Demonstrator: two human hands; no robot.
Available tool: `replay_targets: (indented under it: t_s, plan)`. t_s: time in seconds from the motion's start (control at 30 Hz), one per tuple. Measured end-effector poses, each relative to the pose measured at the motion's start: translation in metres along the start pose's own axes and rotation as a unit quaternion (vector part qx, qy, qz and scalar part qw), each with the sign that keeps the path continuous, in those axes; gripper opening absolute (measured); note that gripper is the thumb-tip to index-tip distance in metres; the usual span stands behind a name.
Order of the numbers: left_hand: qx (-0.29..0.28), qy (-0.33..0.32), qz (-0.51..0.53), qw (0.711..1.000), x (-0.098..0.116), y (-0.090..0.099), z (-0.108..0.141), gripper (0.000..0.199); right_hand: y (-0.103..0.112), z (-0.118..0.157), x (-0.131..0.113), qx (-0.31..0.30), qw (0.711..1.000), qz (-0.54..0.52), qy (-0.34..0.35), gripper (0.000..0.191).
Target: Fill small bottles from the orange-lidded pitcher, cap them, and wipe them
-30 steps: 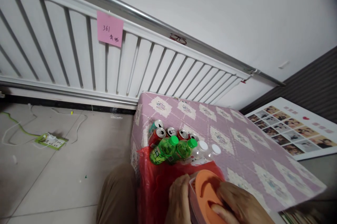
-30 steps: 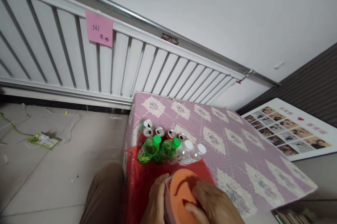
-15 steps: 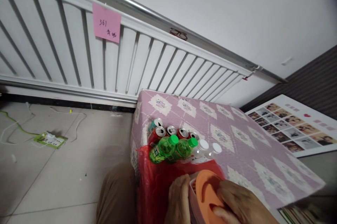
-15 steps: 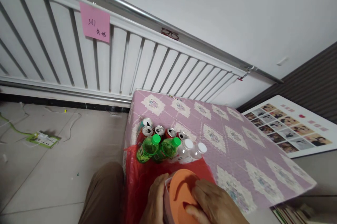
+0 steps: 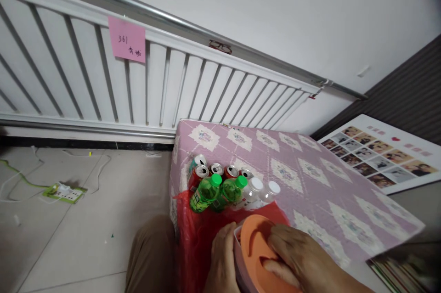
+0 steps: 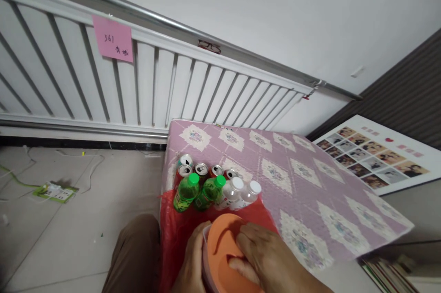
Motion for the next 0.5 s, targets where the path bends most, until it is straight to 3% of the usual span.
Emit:
replay_targets:
  t_s: [0.13,0.33,0.4,0.5]
  plan:
    - [-0.015,-0.043,0.036,0.998,-0.005,0.003,-0.005,0.13,0.0,-0.001,-0.004,0.0,1.0,0.016,-0.019,0.057]
    - [-0.054,-0.035,0.049,0.997,-0.008,0.012,-0.006,0.134,0.002,0.003,-0.01,-0.001,0.997,-0.036,-0.07,0.057]
    - [-0.036,-0.024,0.044,0.998,-0.007,0.014,-0.005,0.134,0.005,0.011,-0.006,0.033,0.989,-0.102,-0.104,0.051]
    - [-0.013,0.004,0.039,0.999,-0.002,0.016,-0.002,0.125,0.001,0.039,0.016,0.149,0.936,-0.183,-0.261,0.034]
Point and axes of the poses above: each hand's wrist, its own z-axis away from the middle knuckle, its own y-axis out of the back of the hand, x = y × z, the point moved 2 cm from there along -z, towards the middle knuckle, and after that the axes turned 5 degrees about x, right-handed, at the moved point
